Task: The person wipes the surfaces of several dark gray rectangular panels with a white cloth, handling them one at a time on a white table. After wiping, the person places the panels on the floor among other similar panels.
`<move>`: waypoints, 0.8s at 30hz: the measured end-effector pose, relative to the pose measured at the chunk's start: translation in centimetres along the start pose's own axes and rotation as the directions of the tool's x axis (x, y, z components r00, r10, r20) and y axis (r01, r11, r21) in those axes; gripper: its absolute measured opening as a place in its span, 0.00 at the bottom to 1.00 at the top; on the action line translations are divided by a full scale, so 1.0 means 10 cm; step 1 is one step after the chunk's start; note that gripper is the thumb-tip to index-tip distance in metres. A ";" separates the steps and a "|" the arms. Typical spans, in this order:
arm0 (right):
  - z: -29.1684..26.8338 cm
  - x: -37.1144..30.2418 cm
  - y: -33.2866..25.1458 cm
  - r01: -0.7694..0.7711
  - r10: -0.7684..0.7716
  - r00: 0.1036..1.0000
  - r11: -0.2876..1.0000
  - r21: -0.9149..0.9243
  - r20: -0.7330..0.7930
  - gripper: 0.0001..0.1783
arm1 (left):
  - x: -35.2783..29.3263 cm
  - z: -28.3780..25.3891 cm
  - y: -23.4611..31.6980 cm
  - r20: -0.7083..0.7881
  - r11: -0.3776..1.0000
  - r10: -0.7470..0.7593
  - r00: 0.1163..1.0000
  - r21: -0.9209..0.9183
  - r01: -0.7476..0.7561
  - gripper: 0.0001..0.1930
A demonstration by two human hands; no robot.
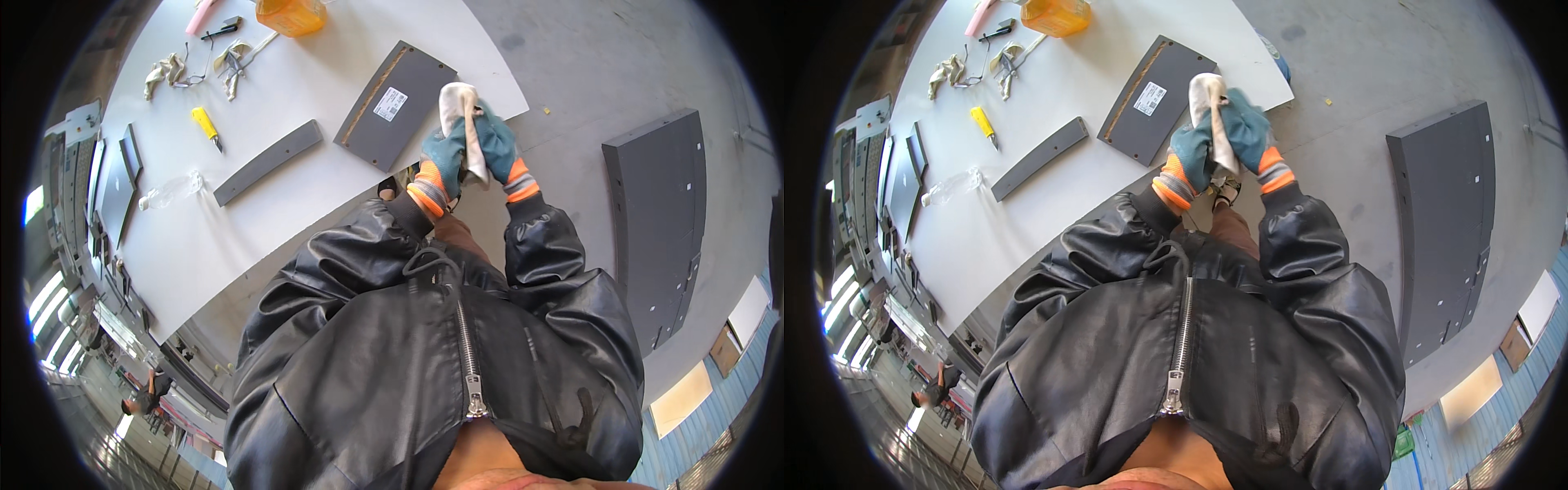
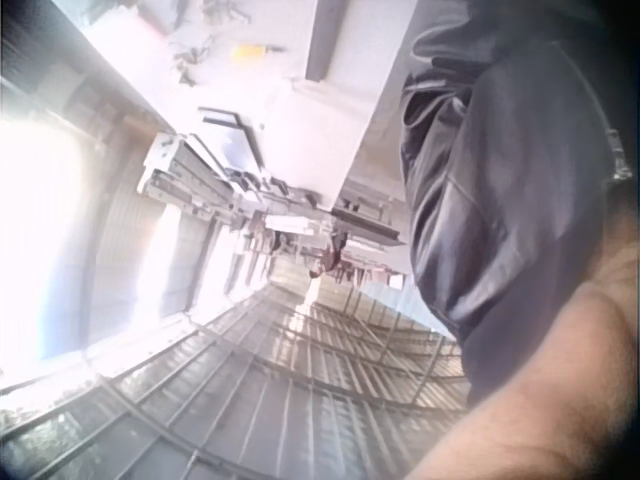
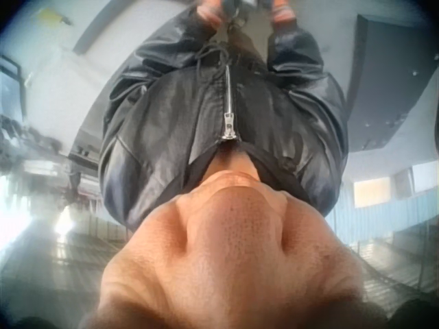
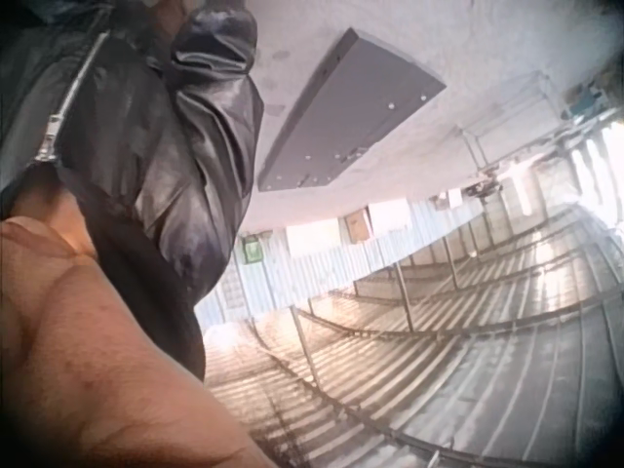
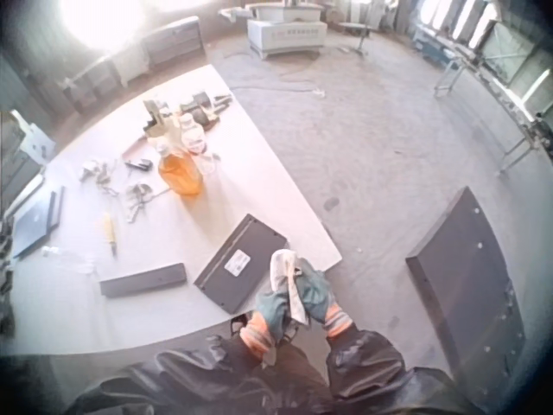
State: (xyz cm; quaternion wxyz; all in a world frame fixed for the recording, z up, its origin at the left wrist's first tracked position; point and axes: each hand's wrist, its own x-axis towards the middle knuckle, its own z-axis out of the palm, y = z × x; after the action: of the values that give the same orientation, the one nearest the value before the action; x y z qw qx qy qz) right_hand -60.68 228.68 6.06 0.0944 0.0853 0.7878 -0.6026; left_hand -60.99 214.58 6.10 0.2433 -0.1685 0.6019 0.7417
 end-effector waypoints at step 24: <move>0.67 0.71 -0.04 0.439 -0.701 0.666 0.644 -0.627 -0.254 0.17 | 0.04 -1.74 -0.16 0.059 0.030 0.407 0.912 0.996 -0.078 0.71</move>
State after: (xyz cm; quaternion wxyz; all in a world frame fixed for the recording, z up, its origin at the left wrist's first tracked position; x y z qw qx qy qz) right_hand -67.34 222.22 2.94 -0.2848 -0.0603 0.8996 -0.3254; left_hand -61.16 197.97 0.80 0.0854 0.0580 0.9848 0.1395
